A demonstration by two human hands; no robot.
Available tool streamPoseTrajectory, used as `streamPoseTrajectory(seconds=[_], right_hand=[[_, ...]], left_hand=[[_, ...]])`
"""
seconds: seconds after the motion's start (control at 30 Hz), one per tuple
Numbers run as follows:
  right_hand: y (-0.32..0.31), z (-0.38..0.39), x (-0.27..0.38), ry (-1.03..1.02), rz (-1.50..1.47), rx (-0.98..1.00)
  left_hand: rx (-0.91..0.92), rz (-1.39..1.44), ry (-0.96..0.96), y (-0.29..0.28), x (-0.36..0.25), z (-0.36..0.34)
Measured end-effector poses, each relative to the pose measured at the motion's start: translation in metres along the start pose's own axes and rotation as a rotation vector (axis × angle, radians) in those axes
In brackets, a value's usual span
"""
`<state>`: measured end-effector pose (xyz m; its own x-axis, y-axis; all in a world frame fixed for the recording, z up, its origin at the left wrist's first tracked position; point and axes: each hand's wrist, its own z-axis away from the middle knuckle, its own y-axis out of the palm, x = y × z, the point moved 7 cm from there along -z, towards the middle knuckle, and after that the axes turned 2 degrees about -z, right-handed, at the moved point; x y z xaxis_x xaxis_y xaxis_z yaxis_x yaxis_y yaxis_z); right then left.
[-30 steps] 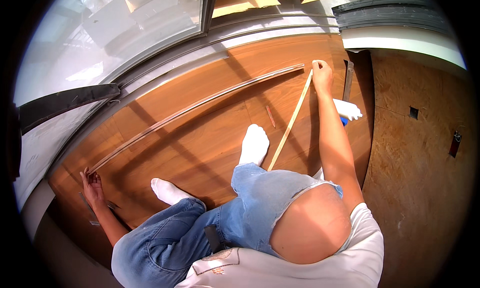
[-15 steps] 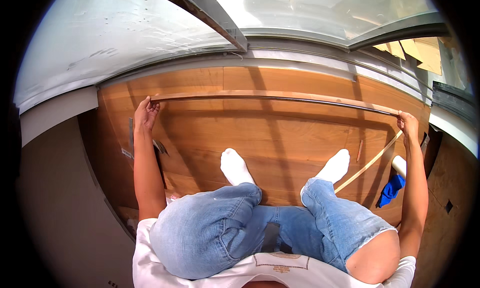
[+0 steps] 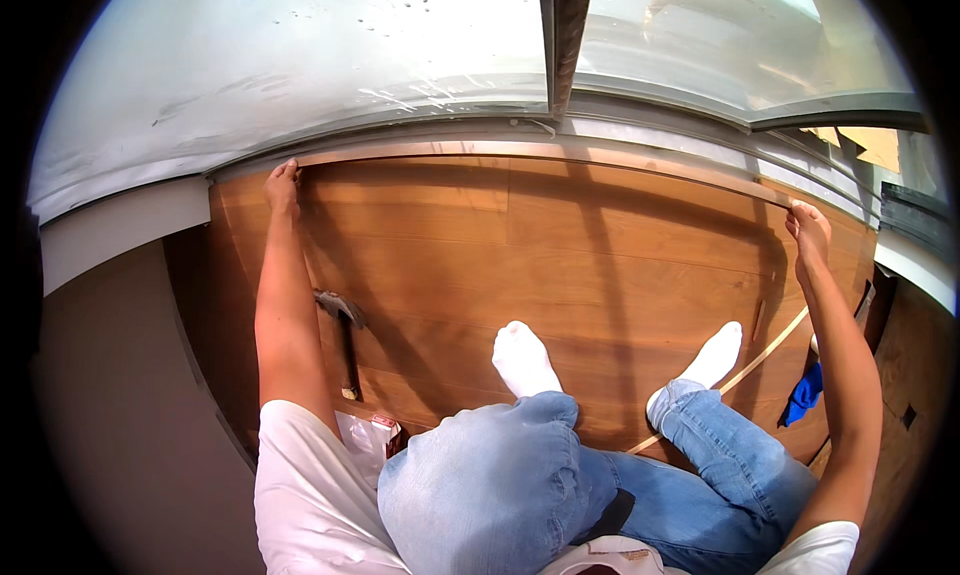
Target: The person installs laminate flooring by applying adhesive to a strip, positioning a wood plank, and measuring the space against a wall using a square ruler and a pencil. They then use a table saw to cut a plank to size.
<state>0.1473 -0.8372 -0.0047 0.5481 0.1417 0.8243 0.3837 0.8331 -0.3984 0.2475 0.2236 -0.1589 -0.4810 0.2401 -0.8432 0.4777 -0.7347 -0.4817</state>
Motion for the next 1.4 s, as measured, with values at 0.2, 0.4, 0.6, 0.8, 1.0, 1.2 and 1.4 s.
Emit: streamPoseTrajectory(seconds=[0.2,0.4,0.6,0.8,1.0,1.2,1.4], right_hand=[[0.115,0.006,-0.005,-0.086,-0.211,-0.116],[0.104,0.025,-0.001,-0.083,-0.240,-0.267],[0.131,0.028,-0.011,0.010,-0.220,-0.307],[0.117,0.012,-0.026,0.034,-0.125,-0.396],[0.112,0.013,-0.019,0.027,-0.125,-0.433],[0.122,0.012,-0.015,0.035,-0.062,-0.415],[0.123,0.011,-0.023,-0.013,-0.039,-0.391]], left_hand=[[-0.066,-0.106,-0.034,-0.095,0.060,-0.081],[-0.046,-0.053,-0.070,-0.052,0.062,-0.081],[-0.054,0.042,-0.026,-0.073,0.046,-0.073],[-0.057,-0.033,-0.083,-0.055,0.037,-0.048],[-0.035,-0.033,-0.122,-0.036,0.033,-0.033],[-0.171,-0.038,-0.043,-0.056,0.035,-0.059],[-0.177,-0.189,-0.064,-0.041,0.027,-0.045]])
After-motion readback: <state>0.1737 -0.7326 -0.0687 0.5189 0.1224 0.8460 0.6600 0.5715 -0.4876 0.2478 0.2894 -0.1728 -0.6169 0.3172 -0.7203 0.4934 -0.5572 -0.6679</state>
